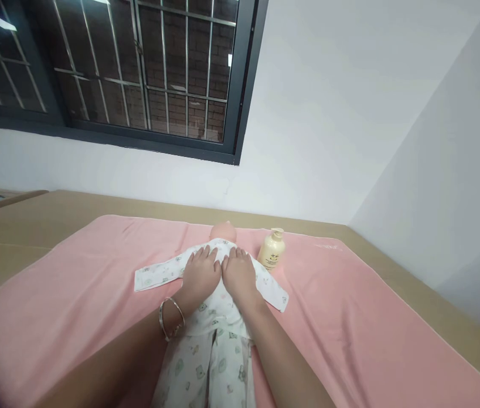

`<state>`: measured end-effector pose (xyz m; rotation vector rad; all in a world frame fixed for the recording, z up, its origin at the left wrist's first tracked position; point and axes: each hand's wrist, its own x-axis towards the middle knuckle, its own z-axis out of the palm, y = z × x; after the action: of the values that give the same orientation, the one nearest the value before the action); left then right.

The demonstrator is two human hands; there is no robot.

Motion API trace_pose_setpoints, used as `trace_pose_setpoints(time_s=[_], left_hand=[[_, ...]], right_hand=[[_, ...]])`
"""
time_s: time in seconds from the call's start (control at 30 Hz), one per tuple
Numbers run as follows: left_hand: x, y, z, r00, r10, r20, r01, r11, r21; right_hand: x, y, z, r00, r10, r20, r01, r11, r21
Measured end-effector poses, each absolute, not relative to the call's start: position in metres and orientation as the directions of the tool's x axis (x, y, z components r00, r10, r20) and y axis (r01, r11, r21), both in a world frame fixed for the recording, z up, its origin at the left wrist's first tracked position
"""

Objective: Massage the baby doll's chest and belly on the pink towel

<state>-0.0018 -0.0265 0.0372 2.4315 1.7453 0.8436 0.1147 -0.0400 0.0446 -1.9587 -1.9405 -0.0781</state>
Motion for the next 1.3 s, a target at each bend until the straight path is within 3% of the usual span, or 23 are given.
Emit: trace_pose_setpoints(time_s=[0.17,0.3,0.4,0.57,0.77,0.97,1.17,1.3], left_hand=[[-0.015,0.008,0.025,0.188,0.916,0.355,0.809,-0.349,0.472],[-0.016,0.015,0.016,0.173,0.901,0.397,0.781,-0.371,0.502],[-0.012,0.01,0.013,0.159,0.893,0.422,0.788,-0.372,0.49],[-0.011,0.004,0.019,0.171,0.894,0.413,0.802,-0.37,0.469],[-0.008,-0.013,0.032,0.337,0.806,0.487,0.824,-0.503,0.261],[0.007,-0.03,0.026,0.427,0.765,0.482,0.797,-0.57,0.2],[-0.011,-0.005,0.031,0.312,0.865,0.394,0.802,-0.462,0.379],[-0.022,0.012,0.032,0.267,0.905,0.33,0.807,-0.397,0.437]], right_hand=[[0.088,-0.059,0.053,0.021,0.953,0.303,0.99,0.023,-0.139],[0.104,-0.049,0.052,0.003,0.956,0.294,0.945,0.093,-0.314],[0.122,-0.033,0.042,0.057,0.959,0.279,0.898,0.072,-0.433],[0.13,-0.024,0.028,0.077,0.949,0.305,0.887,0.074,-0.455],[0.129,-0.026,0.027,0.077,0.943,0.322,0.896,0.076,-0.438],[0.13,-0.03,0.035,0.029,0.94,0.34,0.931,0.098,-0.352],[0.104,-0.049,0.051,0.04,0.945,0.325,0.992,0.001,-0.127],[0.085,-0.065,0.053,-0.039,0.961,0.275,0.999,0.046,-0.02]])
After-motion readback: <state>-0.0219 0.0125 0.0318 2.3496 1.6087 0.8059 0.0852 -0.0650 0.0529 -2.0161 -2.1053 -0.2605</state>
